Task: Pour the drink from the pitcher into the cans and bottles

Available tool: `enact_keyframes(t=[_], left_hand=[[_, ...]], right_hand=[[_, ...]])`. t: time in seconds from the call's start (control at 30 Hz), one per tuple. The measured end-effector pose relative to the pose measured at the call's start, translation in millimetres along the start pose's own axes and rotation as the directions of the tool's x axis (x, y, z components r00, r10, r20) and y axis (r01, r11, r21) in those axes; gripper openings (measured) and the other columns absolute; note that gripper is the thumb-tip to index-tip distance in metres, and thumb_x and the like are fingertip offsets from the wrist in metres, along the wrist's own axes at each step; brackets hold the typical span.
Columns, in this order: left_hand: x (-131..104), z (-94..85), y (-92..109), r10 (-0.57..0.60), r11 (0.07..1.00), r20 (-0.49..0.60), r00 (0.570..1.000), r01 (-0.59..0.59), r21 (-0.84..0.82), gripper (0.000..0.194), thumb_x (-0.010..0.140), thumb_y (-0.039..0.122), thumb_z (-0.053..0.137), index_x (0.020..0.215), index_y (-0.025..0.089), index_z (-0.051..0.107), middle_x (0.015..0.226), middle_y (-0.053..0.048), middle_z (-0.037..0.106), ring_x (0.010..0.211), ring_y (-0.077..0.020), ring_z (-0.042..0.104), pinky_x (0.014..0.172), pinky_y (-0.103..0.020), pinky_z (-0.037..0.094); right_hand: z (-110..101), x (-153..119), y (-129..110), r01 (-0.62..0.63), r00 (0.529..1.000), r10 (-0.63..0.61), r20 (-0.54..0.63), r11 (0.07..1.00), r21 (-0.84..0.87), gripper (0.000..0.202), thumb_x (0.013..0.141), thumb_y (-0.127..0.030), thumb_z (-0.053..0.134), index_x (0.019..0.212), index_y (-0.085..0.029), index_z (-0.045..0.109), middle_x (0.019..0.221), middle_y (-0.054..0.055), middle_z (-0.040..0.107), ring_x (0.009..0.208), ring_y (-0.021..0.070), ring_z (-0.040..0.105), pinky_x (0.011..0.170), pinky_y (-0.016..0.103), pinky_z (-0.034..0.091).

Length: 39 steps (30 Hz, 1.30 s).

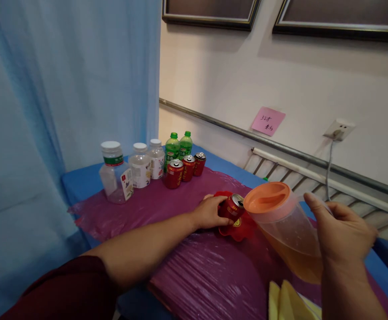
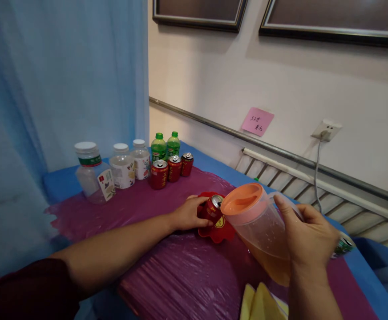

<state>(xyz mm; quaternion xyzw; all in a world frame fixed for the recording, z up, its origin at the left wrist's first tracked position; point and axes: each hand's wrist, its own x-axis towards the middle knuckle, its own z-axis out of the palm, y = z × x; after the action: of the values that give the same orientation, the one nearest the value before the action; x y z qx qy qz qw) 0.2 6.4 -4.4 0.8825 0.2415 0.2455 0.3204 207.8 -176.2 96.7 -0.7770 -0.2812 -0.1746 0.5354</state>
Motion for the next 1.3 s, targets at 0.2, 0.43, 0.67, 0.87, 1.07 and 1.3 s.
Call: enact_keyframes(t=[0.2, 0.43, 0.67, 0.87, 1.07, 1.3], left_hand=[[0.1, -0.2, 0.4, 0.006, 1.000, 0.004, 1.000, -0.006, 0.002, 0.070, 0.064, 0.047, 0.086, 0.129, 0.028, 0.065, 0.126, -0.004, 0.073, 0.117, -0.0326, 0.064, 0.110, -0.043, 0.038], [-0.2, -0.5, 1.6, 0.005, 1.000, -0.006, 1.000, -0.005, 0.002, 0.073, 0.063, 0.045, 0.087, 0.131, 0.028, 0.064, 0.127, -0.005, 0.073, 0.118, -0.0333, 0.064, 0.110, -0.044, 0.038], [-0.2, -0.8, 2.1, 0.003, 1.000, -0.001, 1.000, -0.003, 0.000, 0.073, 0.064, 0.045, 0.087, 0.131, 0.028, 0.064, 0.126, -0.005, 0.073, 0.118, -0.0333, 0.064, 0.111, -0.044, 0.037], [-0.1, -0.3, 0.9, 0.016, 1.000, 0.000, 1.000, -0.016, -0.006, 0.072, 0.065, 0.044, 0.086, 0.131, 0.027, 0.063, 0.126, -0.005, 0.073, 0.117, -0.0331, 0.064, 0.110, -0.044, 0.037], [0.5, 0.4, -1.3, 0.005, 1.000, 0.017, 1.000, -0.005, 0.013, 0.074, 0.065, 0.046, 0.086, 0.133, 0.027, 0.062, 0.125, -0.004, 0.073, 0.115, -0.0324, 0.065, 0.110, -0.044, 0.036], [0.6, 1.0, -3.4, 0.024, 1.000, 0.003, 1.000, -0.024, -0.015, 0.068, 0.065, 0.046, 0.086, 0.128, 0.028, 0.065, 0.123, -0.004, 0.074, 0.114, -0.0321, 0.066, 0.108, -0.043, 0.039]], right_hand=[[0.1, -0.2, -0.7, 0.003, 1.000, -0.003, 0.007, 1.000, 0.007, 0.047, 0.069, -0.066, 0.074, 0.058, -0.021, 0.061, 0.050, -0.004, 0.037, 0.053, 0.0133, 0.039, 0.050, 0.028, 0.028], [0.6, 0.2, 1.6, -0.002, 1.000, 0.002, 0.003, 1.000, 0.001, 0.049, 0.070, -0.067, 0.073, 0.059, -0.020, 0.062, 0.050, -0.005, 0.035, 0.053, 0.0124, 0.038, 0.050, 0.027, 0.027], [-0.4, -0.5, -0.8, -0.013, 1.000, 0.013, 0.015, 1.000, 0.007, 0.046, 0.070, -0.063, 0.075, 0.060, -0.021, 0.062, 0.050, -0.005, 0.037, 0.054, 0.0128, 0.039, 0.050, 0.028, 0.028], [0.5, 0.0, -0.2, 0.009, 1.000, -0.009, 0.003, 1.000, 0.008, 0.047, 0.069, -0.064, 0.074, 0.059, -0.020, 0.061, 0.051, -0.005, 0.036, 0.053, 0.0126, 0.038, 0.050, 0.028, 0.027], [-1.7, -0.2, -1.9, 0.011, 1.000, -0.011, 0.014, 1.000, -0.020, 0.047, 0.071, -0.063, 0.074, 0.057, -0.020, 0.059, 0.051, -0.005, 0.035, 0.054, 0.0121, 0.038, 0.050, 0.027, 0.027], [-1.3, 0.3, 0.7, 0.020, 1.000, -0.019, 0.015, 1.000, -0.023, 0.047, 0.071, -0.064, 0.073, 0.060, -0.021, 0.062, 0.051, -0.005, 0.037, 0.053, 0.0130, 0.039, 0.050, 0.028, 0.028]])
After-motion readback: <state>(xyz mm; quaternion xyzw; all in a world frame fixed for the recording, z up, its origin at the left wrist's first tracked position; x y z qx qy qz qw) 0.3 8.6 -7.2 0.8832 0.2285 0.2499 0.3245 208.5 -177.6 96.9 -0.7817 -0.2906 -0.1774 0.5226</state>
